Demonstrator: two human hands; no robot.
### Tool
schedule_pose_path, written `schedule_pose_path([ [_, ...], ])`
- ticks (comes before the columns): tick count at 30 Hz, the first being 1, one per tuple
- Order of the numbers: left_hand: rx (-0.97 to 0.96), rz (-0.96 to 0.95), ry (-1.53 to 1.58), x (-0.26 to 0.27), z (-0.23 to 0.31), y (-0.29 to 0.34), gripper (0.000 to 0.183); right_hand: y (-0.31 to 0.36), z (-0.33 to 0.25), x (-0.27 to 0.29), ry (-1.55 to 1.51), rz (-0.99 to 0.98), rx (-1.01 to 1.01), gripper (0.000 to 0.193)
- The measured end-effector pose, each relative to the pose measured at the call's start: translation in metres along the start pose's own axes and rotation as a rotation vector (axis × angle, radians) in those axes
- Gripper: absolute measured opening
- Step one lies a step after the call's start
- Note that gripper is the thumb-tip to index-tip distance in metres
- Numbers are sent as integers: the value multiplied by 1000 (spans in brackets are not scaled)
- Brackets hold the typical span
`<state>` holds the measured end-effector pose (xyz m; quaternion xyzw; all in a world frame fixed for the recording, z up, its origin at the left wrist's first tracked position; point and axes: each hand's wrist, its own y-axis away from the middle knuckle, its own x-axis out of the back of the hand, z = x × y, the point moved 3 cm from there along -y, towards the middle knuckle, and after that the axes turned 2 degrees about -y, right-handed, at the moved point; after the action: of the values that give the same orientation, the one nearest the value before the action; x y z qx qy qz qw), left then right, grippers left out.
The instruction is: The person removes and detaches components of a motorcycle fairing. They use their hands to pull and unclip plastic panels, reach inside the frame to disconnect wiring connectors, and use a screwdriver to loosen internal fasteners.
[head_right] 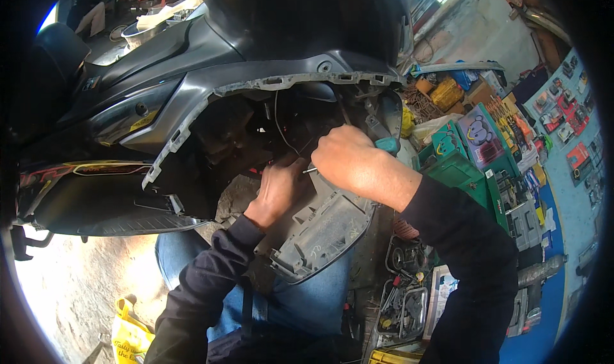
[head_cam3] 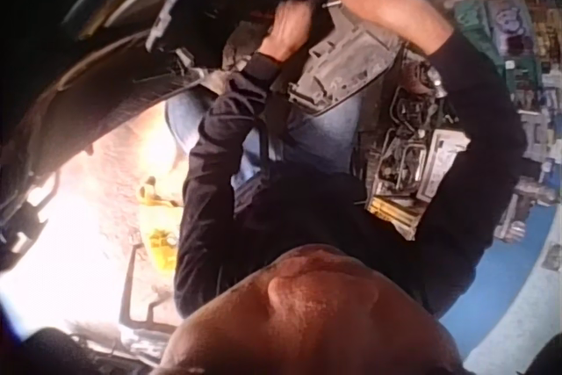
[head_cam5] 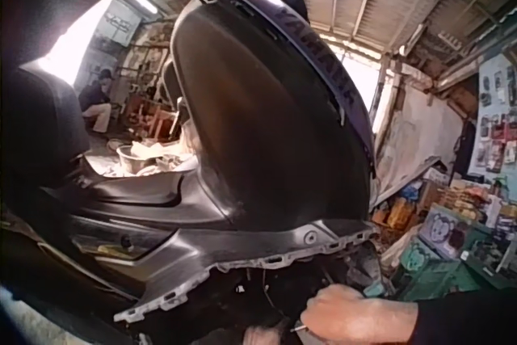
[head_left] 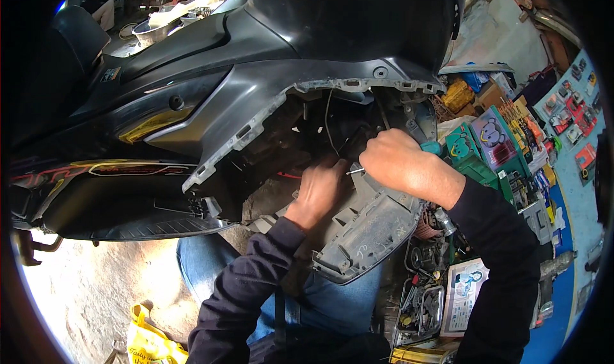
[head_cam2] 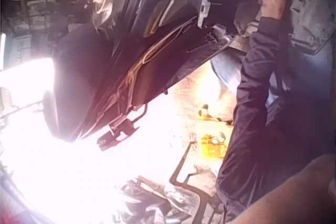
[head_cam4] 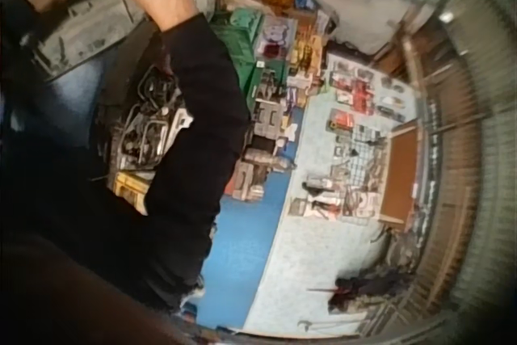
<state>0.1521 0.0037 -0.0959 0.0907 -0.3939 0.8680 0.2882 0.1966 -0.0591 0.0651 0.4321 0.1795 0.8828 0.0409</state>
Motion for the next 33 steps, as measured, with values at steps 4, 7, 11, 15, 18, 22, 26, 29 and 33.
schedule_pose_path([
  [4,-23,-64,54,5,-7,-6,32,-4,4,1,-19,-15,-48,9],
  [7,23,-52,69,4,2,-3,26,-6,7,-1,-35,-59,-77,9],
  [11,-274,-3,-67,6,-2,-5,21,-8,7,6,-25,-118,-104,11],
  [15,-224,-129,-25,4,-3,-8,32,-2,8,6,-15,-173,-158,14],
  [18,108,95,139,2,0,2,29,-6,8,6,-15,-153,-156,13],
  [22,-127,27,44,7,3,-2,30,-2,5,5,-11,-120,-148,13],
  [26,46,112,133,3,3,4,30,-1,4,4,-52,-25,-112,10],
  [29,-121,135,-4,7,6,2,29,-1,6,-2,-42,-12,-93,9],
  [33,81,86,97,2,9,1,28,8,3,1,-13,4,-76,9],
])
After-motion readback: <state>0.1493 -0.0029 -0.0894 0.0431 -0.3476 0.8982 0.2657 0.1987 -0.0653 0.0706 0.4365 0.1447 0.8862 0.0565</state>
